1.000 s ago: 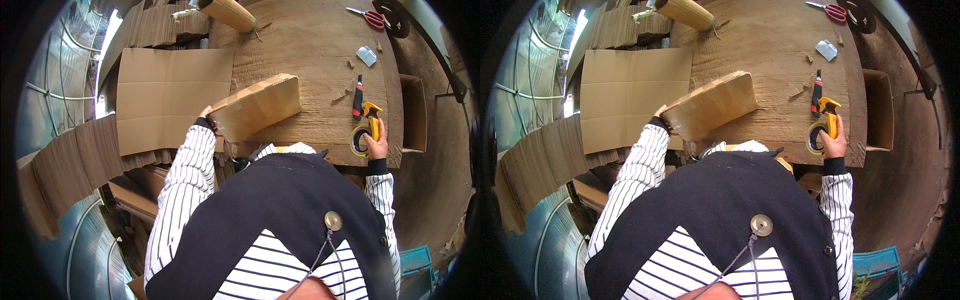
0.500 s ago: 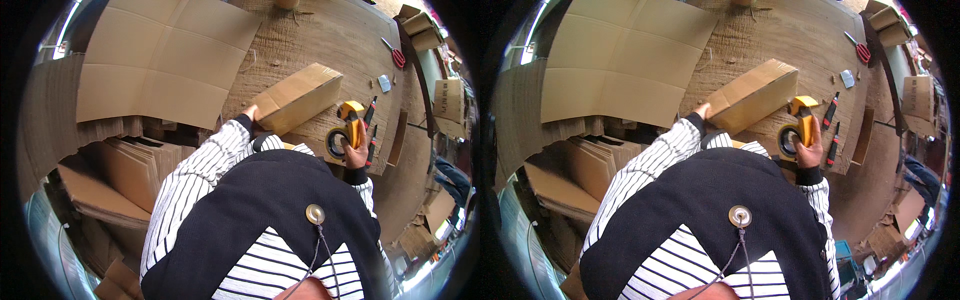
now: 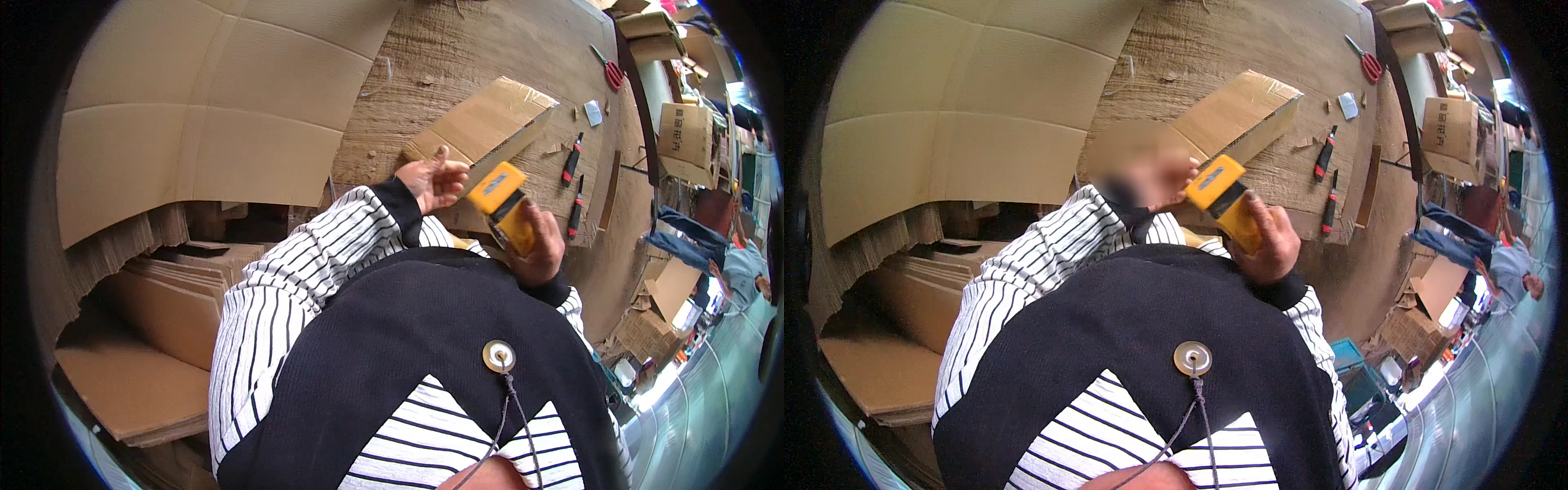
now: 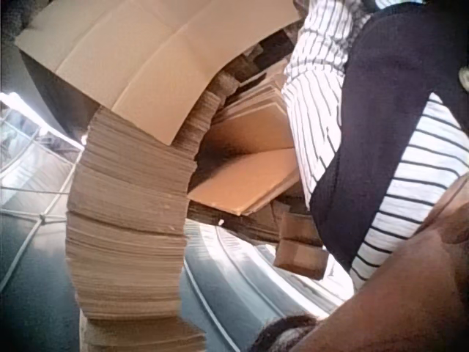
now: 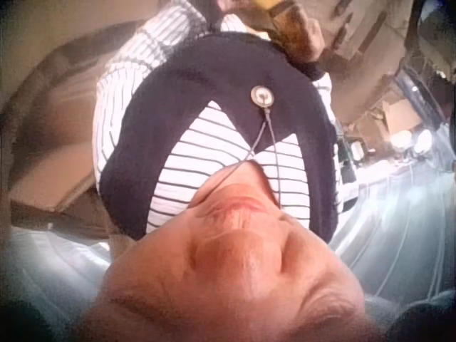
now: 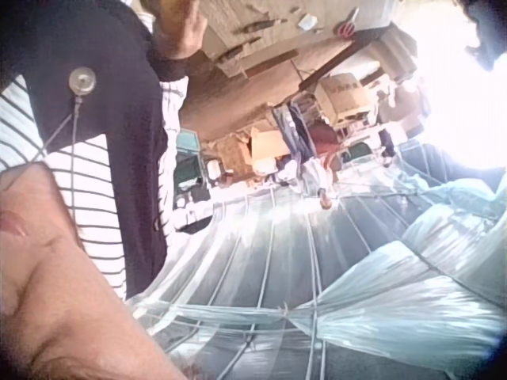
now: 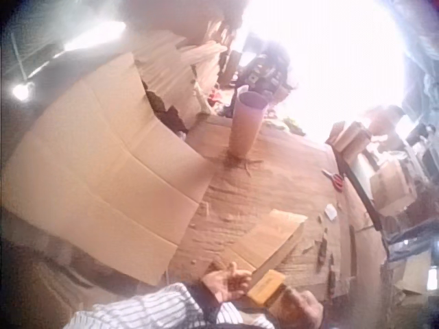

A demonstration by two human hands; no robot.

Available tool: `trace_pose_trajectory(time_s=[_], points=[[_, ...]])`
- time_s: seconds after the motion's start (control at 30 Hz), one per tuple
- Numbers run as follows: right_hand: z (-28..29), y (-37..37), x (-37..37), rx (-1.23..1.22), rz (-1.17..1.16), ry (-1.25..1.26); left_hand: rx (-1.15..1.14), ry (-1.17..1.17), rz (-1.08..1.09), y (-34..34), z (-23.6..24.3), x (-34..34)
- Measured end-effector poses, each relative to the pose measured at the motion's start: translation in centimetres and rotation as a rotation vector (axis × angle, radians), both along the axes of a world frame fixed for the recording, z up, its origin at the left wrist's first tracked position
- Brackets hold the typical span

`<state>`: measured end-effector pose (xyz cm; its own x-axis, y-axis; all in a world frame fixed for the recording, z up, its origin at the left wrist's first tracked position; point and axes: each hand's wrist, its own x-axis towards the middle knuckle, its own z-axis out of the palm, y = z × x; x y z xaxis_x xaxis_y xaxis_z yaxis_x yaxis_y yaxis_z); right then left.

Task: The person tapes a small cardboard box closed, applies a shipping label, and sets it aside. Then they cut a larger sheet of cardboard with a utility knife and place a cylindrical bundle inside, folding and taping it shut.

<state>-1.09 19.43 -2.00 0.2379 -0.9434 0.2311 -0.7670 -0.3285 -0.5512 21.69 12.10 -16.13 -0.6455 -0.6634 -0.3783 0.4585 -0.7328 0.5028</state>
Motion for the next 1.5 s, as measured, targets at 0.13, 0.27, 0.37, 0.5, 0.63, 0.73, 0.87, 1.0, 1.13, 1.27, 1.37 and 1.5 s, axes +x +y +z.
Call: trace_pose_trajectory(time_s=[0.13, 0.27, 0.37, 0.5, 0.63, 0.73, 0.87, 1.0, 1.13, 1.27, 1.37, 1.5], points=[[0.0, 1.1, 1.4, 0.105, -0.042, 0.171, 0.389, 0.019, -0.005, 1.6, 1.4, -2.1], [1.5, 2.6, 1.2, 0.207, -0.042, 0.268, -0.259, -0.353, 0.009, 0.9, -5.0, -1.5], [3.4, 5.4, 0.0, 0.295, -0.228, 0.321, -0.173, -0.437, 0.137, -5.3, -2.9, 1.6], [3.3, 6.0, -0.4, 0.346, -0.268, 0.43, -0.228, -0.693, 0.05, -10.5, -8.4, 5.0], [1.9, 3.8, 0.6, 0.354, -0.313, 0.419, -0.059, -0.732, 0.032, -12.5, -9.8, 5.1], [1.6, 2.5, 0.8, 0.348, -0.301, 0.413, -0.076, -0.747, -0.008, -13.0, -10.5, 5.7], [0.7, 1.5, 1.0, 0.363, -0.278, 0.457, -0.147, -0.79, -0.007, -12.6, -13.2, 5.3], [-1.5, 2.0, 0.3, 0.43, -0.298, 0.466, -0.243, -0.904, -0.017, -11.6, -16.3, 3.5], [-4.5, 2.4, -0.2, 0.427, -0.29, 0.415, -0.252, -0.853, 0.009, -9.5, -20.1, 2.7], [-7.0, 2.5, -0.4, 0.435, -0.294, 0.36, -0.191, -1.036, -0.075, -7.8, -19.7, 0.4], [-8.0, 2.3, -0.4, 0.474, -0.304, 0.319, -0.35, -1.149, -0.011, -6.4, -18.9, -0.3], [-9.2, 2.3, -0.6, 0.471, -0.301, 0.291, -0.307, -1.124, 0.077, -5.3, -18.6, -0.3]])
